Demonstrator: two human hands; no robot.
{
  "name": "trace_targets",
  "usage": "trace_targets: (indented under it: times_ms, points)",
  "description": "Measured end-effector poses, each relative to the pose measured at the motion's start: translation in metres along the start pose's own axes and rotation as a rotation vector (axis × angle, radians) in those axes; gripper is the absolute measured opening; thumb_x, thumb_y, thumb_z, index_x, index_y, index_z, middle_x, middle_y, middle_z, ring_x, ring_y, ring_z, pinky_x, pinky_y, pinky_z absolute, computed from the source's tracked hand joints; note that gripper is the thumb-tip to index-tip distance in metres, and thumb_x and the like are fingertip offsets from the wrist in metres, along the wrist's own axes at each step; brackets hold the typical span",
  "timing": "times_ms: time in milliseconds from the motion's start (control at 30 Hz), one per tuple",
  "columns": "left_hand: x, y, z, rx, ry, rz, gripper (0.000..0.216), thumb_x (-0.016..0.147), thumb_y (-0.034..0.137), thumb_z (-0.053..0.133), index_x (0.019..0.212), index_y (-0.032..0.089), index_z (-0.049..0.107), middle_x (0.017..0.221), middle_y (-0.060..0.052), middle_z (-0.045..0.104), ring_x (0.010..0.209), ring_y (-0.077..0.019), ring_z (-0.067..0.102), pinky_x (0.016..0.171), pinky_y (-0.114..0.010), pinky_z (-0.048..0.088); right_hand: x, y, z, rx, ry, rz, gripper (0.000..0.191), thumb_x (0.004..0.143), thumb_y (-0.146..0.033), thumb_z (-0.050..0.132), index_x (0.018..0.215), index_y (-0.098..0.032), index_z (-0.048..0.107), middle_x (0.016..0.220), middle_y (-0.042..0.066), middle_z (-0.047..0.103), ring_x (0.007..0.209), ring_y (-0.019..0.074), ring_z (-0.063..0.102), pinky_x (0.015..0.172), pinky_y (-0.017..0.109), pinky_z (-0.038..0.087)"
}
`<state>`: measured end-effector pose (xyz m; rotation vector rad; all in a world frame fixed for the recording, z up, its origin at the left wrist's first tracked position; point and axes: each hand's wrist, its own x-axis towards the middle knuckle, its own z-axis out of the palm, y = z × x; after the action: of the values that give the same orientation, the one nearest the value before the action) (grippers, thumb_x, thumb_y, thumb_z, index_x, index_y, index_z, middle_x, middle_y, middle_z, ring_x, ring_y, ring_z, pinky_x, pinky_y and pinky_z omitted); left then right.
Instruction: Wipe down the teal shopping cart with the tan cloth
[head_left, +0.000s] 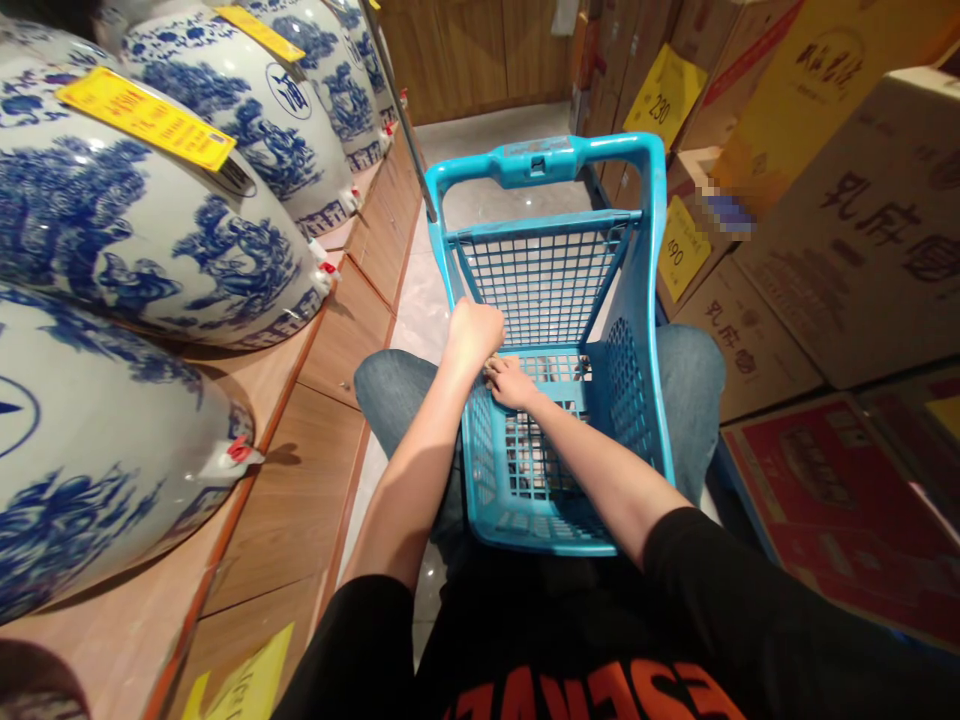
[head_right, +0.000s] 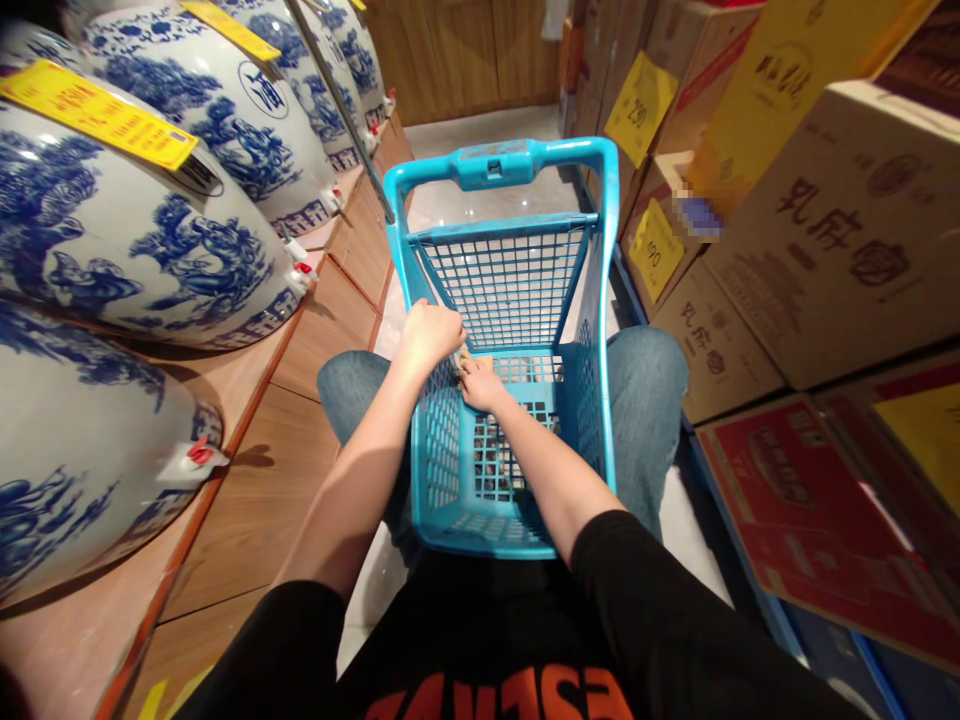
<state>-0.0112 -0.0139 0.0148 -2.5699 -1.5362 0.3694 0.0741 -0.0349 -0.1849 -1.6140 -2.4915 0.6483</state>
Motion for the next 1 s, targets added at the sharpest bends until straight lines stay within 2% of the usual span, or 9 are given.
trace_targets:
  times_ms: [167,233,367,500,567,633,833,900,1000]
  points:
    - [0.001,0.000,-0.001,-0.028,-0.006,0.005,0.036,0.100,0.015,0.048,0.109,0.004,0.081,0.111,-0.026,0.080,0.112,-0.0323,0.075,0.098,-0.040,0.043,-0.002,0.003,-0.001,-0.026,0.041,0.153,0.056,0.099,-0.013,0.041,0.153,-0.005,0.053,0.164,0.024,0.041,0.151,0.0388,0.035,0.127,0.054,0.030]
    - [0.002,0.000,0.000,-0.022,-0.009,0.008,0.037,0.101,0.015,0.047,0.108,0.002,0.081,0.110,-0.027,0.080,0.112,-0.0330,0.075,0.098,-0.040,0.043,0.000,0.001,0.000,-0.021,0.027,0.151,0.059,0.097,-0.011,0.043,0.155,-0.007,0.051,0.164,0.022,0.042,0.154,0.0395,0.032,0.128,0.055,0.028]
    - [0.003,0.000,0.003,-0.011,0.012,0.006,0.038,0.102,0.015,0.046,0.108,0.002,0.081,0.108,-0.026,0.080,0.111,-0.0323,0.076,0.097,-0.040,0.044,0.010,-0.006,-0.004,0.023,-0.038,0.046,0.059,0.093,-0.011,0.050,0.151,-0.016,0.060,0.164,0.012,0.048,0.153,0.0313,0.039,0.127,0.043,0.033]
    - [0.004,0.000,0.005,-0.008,0.023,0.002,0.037,0.101,0.016,0.048,0.108,0.003,0.081,0.108,-0.025,0.081,0.109,-0.0315,0.076,0.096,-0.040,0.044,0.019,-0.004,-0.014,0.058,-0.121,0.052,0.036,0.094,-0.020,0.054,0.119,-0.011,0.079,0.123,0.014,0.077,0.116,0.0279,0.069,0.099,0.033,0.054]
    - [0.004,0.000,0.005,-0.007,0.018,0.005,0.036,0.101,0.017,0.048,0.108,0.003,0.081,0.108,-0.025,0.081,0.110,-0.0317,0.076,0.096,-0.040,0.044,0.022,-0.003,-0.018,0.073,-0.164,0.061,0.028,0.091,-0.024,0.060,0.106,-0.012,0.081,0.100,0.009,0.079,0.093,0.0240,0.072,0.079,0.028,0.054]
    - [0.004,0.000,0.004,-0.011,0.012,0.001,0.036,0.101,0.017,0.049,0.109,0.004,0.081,0.108,-0.024,0.081,0.110,-0.0317,0.075,0.097,-0.040,0.043,0.021,-0.003,-0.020,0.087,-0.182,0.055,0.022,0.088,-0.023,0.065,0.100,-0.014,0.081,0.094,0.005,0.078,0.085,0.0205,0.070,0.071,0.025,0.051]
    - [0.004,0.001,0.004,-0.016,0.016,-0.003,0.037,0.102,0.017,0.047,0.110,0.003,0.080,0.112,-0.026,0.080,0.111,-0.0317,0.075,0.097,-0.040,0.042,0.011,-0.001,-0.019,0.043,-0.057,0.084,0.035,0.096,-0.017,0.054,0.123,-0.010,0.076,0.140,0.020,0.065,0.125,0.0300,0.060,0.103,0.035,0.049]
    - [0.004,0.001,0.004,-0.015,0.017,-0.001,0.037,0.102,0.018,0.047,0.109,0.002,0.080,0.113,-0.027,0.079,0.111,-0.0321,0.075,0.097,-0.040,0.043,0.013,-0.001,-0.018,0.037,-0.078,0.088,0.031,0.094,-0.019,0.060,0.119,-0.009,0.077,0.136,0.020,0.067,0.124,0.0310,0.061,0.103,0.035,0.048]
    - [0.004,0.001,0.004,-0.011,0.021,-0.006,0.037,0.102,0.018,0.047,0.109,0.003,0.080,0.111,-0.025,0.080,0.111,-0.0317,0.075,0.097,-0.040,0.044,0.019,-0.002,-0.018,0.057,-0.169,0.080,0.020,0.085,-0.022,0.074,0.103,-0.014,0.080,0.108,0.012,0.077,0.102,0.0270,0.069,0.089,0.030,0.052]
